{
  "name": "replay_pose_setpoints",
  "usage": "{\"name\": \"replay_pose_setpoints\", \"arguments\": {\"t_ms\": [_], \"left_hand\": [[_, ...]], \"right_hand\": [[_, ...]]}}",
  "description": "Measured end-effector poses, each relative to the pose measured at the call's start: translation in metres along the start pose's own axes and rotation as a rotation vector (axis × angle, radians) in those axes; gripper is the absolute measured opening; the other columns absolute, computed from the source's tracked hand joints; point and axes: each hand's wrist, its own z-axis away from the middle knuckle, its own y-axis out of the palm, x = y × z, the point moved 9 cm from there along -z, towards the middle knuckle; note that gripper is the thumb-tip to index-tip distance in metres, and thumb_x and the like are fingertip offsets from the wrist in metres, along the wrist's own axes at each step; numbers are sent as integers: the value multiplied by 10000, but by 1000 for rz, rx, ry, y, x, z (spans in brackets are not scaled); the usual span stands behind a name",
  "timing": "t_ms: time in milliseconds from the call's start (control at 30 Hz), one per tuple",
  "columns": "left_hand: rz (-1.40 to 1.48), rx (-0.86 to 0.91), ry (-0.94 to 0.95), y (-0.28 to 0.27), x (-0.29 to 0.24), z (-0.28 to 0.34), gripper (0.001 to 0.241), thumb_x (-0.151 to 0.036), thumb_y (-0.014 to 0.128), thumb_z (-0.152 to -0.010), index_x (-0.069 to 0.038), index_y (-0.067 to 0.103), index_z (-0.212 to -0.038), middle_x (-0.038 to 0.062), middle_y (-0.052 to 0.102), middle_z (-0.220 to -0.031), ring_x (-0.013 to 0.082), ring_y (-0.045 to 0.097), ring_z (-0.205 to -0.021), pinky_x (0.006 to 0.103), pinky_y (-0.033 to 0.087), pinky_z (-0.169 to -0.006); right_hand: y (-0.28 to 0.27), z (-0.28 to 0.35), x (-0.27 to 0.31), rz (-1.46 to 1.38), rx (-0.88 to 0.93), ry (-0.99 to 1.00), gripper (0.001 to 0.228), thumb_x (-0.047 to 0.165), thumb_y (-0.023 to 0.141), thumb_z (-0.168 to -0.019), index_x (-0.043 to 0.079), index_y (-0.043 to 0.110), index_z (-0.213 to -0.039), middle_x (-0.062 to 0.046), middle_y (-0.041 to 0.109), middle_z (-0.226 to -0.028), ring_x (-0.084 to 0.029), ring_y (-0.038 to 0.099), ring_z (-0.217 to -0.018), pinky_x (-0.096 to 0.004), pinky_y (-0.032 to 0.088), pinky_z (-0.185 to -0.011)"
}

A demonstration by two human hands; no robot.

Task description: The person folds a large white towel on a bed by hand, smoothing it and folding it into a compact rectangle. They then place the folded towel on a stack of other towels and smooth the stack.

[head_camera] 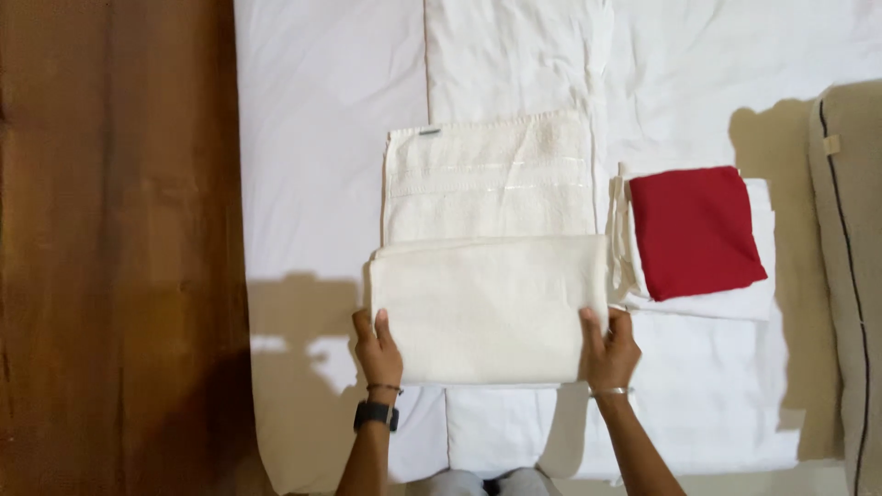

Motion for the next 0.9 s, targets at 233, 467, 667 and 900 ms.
{"name": "replay_pose_setpoints", "arguments": {"t_ms": [233, 467, 667, 900], "left_hand": [[124, -8, 83, -8, -28, 0, 309, -317, 527, -1023, -51, 462, -1165, 106, 615, -1040, 239, 627, -877, 380, 515, -809], [107, -127, 200, -19, -59, 10, 477, -189, 579, -1006, -59, 330, -1392, 225, 662, -1189, 312, 700, -1037, 398, 553, -864], [-94, -28, 23, -4, -46, -7, 507, -283, 583, -987, -127, 350, -1410, 89, 652, -1117, 249, 674, -985, 387, 527, -860], [-326, -148, 499, 17, -167, 17, 260, -127, 613, -958, -7, 569, -1185, 159, 530, -1390, 333, 488, -1331, 467, 361, -1102]], "right_hand": [[2, 4, 11, 66, 8, -32, 413, 408, 592, -1035, -4, 554, -1034, -33, 482, -628, -147, 425, -517, -304, 372, -476], [-5, 6, 19, 20, -53, -98, 395, 322, 607, -1038, -49, 509, -1129, -7, 428, -641, -123, 392, -544, -291, 371, -500], [3, -9, 15, 118, 22, 129, 539, 324, 711, -949, -55, 476, -1251, -208, 602, -1064, -315, 648, -875, -417, 566, -761], [25, -4, 107, 235, 23, -370, 445, -3, 640, -886, 11, 593, -1329, -206, 492, -1443, -360, 505, -1269, -478, 435, -1065]]}}
